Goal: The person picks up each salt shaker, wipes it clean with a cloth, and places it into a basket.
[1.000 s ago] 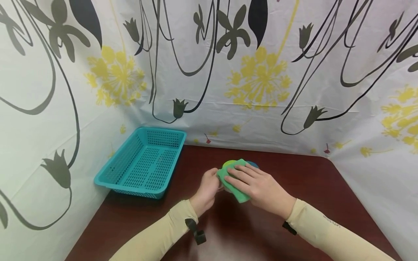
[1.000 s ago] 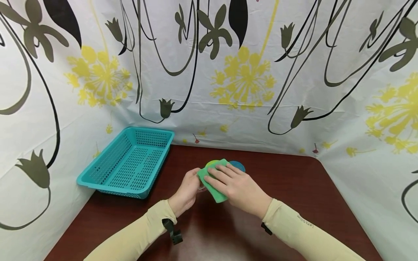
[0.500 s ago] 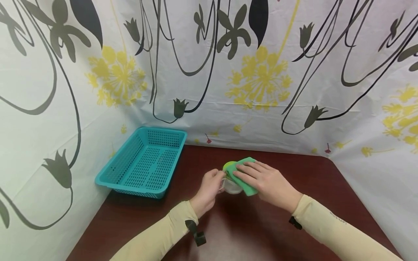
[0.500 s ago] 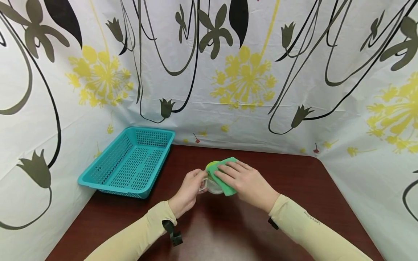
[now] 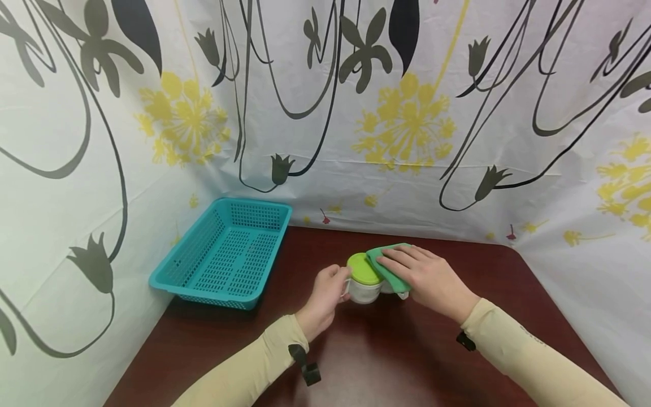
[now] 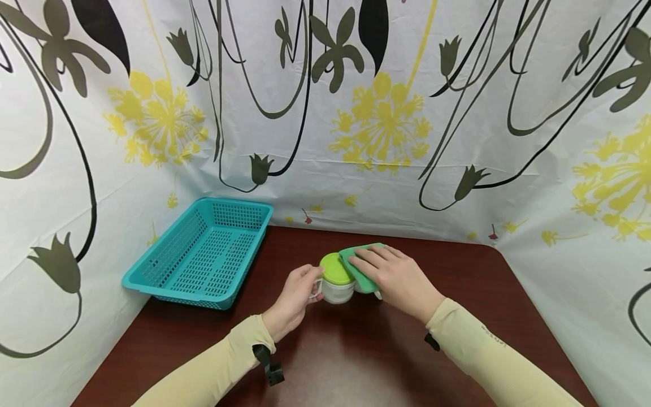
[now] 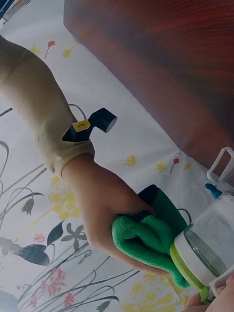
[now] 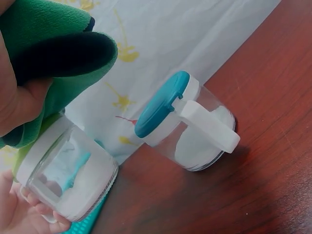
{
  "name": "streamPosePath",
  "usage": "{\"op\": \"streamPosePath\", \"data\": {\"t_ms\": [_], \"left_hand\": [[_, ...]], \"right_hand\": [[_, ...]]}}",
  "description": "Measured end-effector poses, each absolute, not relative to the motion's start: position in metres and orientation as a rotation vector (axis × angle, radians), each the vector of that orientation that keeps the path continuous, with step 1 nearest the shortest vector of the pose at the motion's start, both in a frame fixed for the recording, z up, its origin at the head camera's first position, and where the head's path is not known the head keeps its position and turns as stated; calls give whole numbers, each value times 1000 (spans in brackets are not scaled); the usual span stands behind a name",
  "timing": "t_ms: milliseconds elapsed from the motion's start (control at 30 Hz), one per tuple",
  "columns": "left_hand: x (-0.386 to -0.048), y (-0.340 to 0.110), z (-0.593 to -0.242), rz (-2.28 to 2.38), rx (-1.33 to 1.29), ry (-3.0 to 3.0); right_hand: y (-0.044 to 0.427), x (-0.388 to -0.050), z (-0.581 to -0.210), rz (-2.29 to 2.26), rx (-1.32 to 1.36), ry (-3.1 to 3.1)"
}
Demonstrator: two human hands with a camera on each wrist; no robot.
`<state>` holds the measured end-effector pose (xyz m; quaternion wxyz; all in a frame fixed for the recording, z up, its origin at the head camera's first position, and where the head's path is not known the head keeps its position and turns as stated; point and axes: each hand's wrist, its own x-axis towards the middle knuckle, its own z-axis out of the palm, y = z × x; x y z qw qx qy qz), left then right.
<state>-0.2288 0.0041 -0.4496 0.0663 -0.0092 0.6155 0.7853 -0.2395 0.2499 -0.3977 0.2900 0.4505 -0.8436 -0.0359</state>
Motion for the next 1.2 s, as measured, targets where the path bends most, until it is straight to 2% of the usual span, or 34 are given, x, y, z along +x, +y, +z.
{"op": "streamPosePath", "data": {"t_ms": [567,967,1200], "left_hand": [[-229,0,-457,2329,-46,1851],[-227,-1,-460,2317,28,1884],[-228,0,-460,2340,46,1828]], "right_hand": [[235,-238,-399,-43,1230,-2228],[200,-216,-389,14,1385,-2093],[202,-219,-389,-7,1354,-2208]]}}
